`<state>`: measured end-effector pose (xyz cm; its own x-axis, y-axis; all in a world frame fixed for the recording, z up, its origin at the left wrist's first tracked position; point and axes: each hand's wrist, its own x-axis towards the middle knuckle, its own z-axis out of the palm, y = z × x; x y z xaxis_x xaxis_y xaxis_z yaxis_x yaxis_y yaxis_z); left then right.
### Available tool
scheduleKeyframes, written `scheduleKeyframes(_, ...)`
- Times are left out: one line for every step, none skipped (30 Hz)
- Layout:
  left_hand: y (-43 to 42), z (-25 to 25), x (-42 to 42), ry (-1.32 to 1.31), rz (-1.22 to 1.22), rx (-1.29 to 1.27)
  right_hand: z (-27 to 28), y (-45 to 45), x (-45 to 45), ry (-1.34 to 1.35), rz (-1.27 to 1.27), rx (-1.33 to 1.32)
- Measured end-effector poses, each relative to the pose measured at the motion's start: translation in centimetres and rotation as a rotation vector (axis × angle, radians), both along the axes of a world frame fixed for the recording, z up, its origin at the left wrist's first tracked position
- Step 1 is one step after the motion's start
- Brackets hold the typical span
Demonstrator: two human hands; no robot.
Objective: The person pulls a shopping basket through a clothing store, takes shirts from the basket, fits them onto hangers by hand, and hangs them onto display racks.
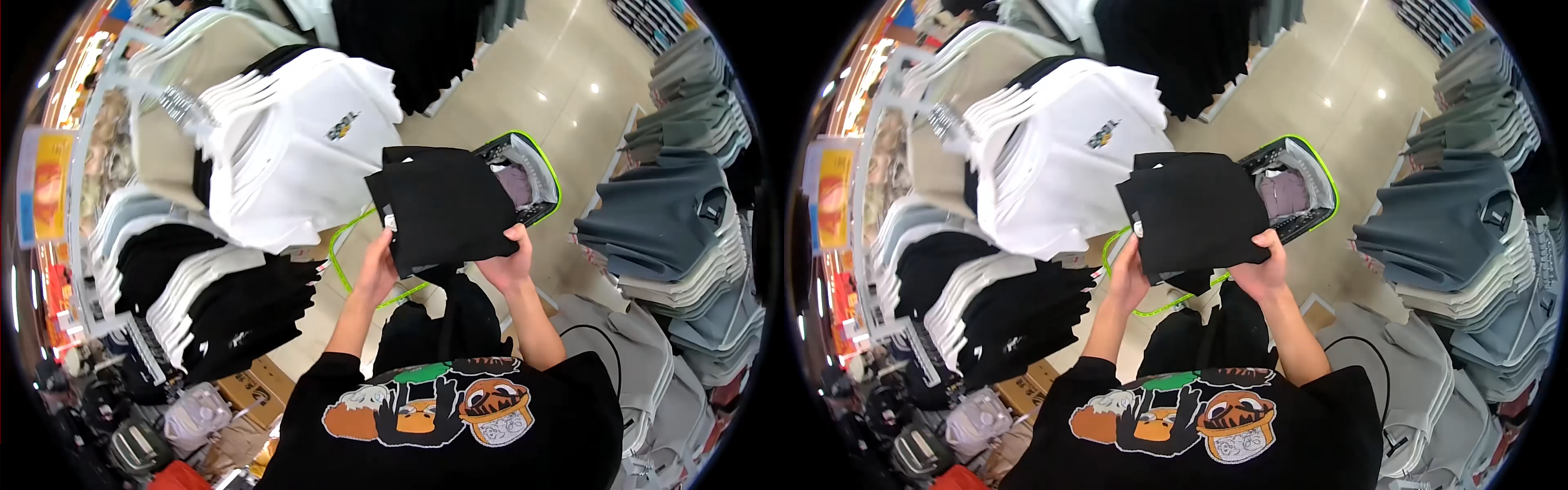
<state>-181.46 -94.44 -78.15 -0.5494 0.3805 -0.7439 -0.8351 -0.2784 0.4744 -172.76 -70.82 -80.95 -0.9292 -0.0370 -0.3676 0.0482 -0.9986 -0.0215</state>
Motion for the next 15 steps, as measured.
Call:
scheduleKeyframes(-0.9, 1.5, 0.3, 0.012, 0.021, 0.008, 0.6, -1.2, 0.3, 0.037, 0.048, -0.007)
scheduleKeyframes(-1.9, 2.9, 0.7, 0.059, 0.008, -0.038, 0.9, -2.4, 0.7, 0.046, 0.078, -0.009)
scheduleKeyframes(-2.7, 4.1, 1.0, 0.104, -0.007, -0.084, 0.8, -3.4, 1.2, 0.059, 0.096, 0.001)
scheduleKeyframes(-3.6, 5.3, 1.5, 0.136, 0.041, -0.088, 0.6, -4.3, 2.0, 0.053, 0.13, 0.055)
scheduleKeyframes(-4.6, 6.2, 1.8, 0.148, 0.056, -0.08, 0.7, -5.1, 2.5, 0.051, 0.16, 0.11)
scheduleKeyframes(-5.8, 7.0, 2.1, 0.209, 0.044, -0.099, 1.3, -6.0, 2.9, 0.063, 0.172, 0.118)
scheduleKeyframes(-6.8, 7.8, 2.5, 0.263, 0.034, -0.119, 1.8, -6.8, 3.5, 0.006, 0.249, 0.258)
scheduleKeyframes(-7.7, 8.7, 2.9, 0.311, 0.053, -0.139, 2.4, -7.8, 4.1, -0.051, 0.322, 0.4)
scheduleKeyframes(-9.0, 8.8, 3.1, 0.319, 0.066, -0.129, 2.4, -8.8, 4.5, -0.042, 0.331, 0.413)
scheduleKeyframes(-10.6, 8.9, 3.4, 0.398, 0.019, -0.156, 2.2, -9.9, 5.0, -0.067, 0.37, 0.535)
scheduleKeyframes(-11.9, 9.0, 3.8, 0.476, -0.027, -0.185, 2.3, -11.0, 5.4, -0.093, 0.409, 0.656)
scheduleKeyframes(-12.8, 9.7, 4.2, 0.503, 0.004, -0.19, 3.1, -12.4, 5.6, -0.085, 0.431, 0.737)
scheduleKeyframes(-14.0, 10.3, 4.6, 0.505, 0.016, -0.188, 3.3, -13.8, 6.0, -0.078, 0.44, 0.743)
scheduleKeyframes(-15.1, 10.8, 4.9, 0.573, -0.025, -0.264, 3.2, -15.2, 6.5, -0.085, 0.422, 1.116)
scheduleKeyframes(-16.2, 11.1, 5.0, 0.644, -0.066, -0.34, 3.7, -16.5, 6.5, -0.084, 0.385, 1.491)
